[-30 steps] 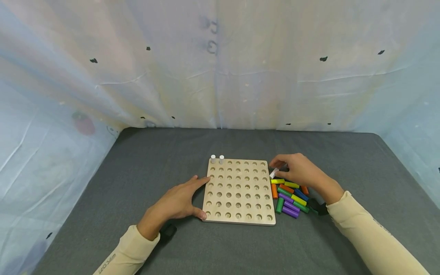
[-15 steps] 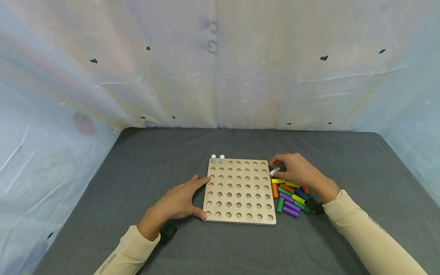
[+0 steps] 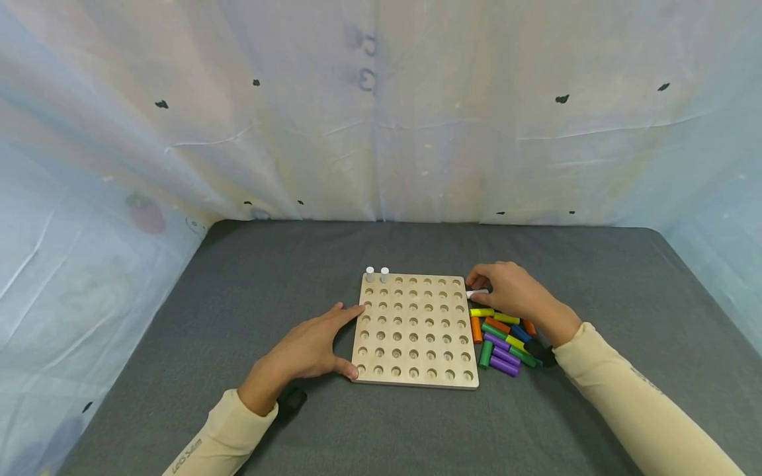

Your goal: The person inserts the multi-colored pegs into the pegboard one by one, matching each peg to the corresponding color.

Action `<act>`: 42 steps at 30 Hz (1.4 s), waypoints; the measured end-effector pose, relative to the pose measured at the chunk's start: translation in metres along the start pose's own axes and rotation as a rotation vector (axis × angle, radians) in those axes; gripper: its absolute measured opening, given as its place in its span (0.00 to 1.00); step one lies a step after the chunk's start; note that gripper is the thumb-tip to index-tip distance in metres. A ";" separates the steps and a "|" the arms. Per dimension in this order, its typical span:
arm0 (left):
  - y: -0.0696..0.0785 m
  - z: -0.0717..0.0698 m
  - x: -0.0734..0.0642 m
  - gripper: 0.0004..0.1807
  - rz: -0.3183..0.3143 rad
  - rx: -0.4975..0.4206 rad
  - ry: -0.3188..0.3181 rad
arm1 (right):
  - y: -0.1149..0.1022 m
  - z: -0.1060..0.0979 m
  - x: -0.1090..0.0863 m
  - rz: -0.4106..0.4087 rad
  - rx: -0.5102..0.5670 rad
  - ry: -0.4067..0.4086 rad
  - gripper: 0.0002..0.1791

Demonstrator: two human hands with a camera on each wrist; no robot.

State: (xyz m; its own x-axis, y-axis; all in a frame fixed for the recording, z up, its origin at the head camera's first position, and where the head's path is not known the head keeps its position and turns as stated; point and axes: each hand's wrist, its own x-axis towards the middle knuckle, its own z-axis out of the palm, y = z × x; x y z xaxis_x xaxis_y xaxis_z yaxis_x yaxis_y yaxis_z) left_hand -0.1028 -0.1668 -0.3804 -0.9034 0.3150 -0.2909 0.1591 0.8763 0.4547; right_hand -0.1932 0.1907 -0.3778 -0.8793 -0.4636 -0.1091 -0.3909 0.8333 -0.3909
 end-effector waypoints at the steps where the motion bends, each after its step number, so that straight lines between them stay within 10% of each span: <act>1: 0.000 0.000 0.000 0.60 0.000 0.001 0.001 | 0.000 0.000 0.000 0.004 0.002 -0.004 0.12; 42: -0.001 -0.001 -0.002 0.59 0.010 -0.013 -0.007 | -0.005 -0.003 -0.005 0.017 0.021 0.045 0.13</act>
State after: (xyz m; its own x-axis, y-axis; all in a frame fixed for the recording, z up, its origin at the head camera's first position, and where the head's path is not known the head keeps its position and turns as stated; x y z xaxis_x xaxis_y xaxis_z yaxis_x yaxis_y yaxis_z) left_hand -0.1020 -0.1687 -0.3795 -0.8990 0.3262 -0.2923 0.1627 0.8683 0.4686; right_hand -0.1875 0.1903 -0.3726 -0.8971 -0.4354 -0.0750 -0.3706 0.8340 -0.4088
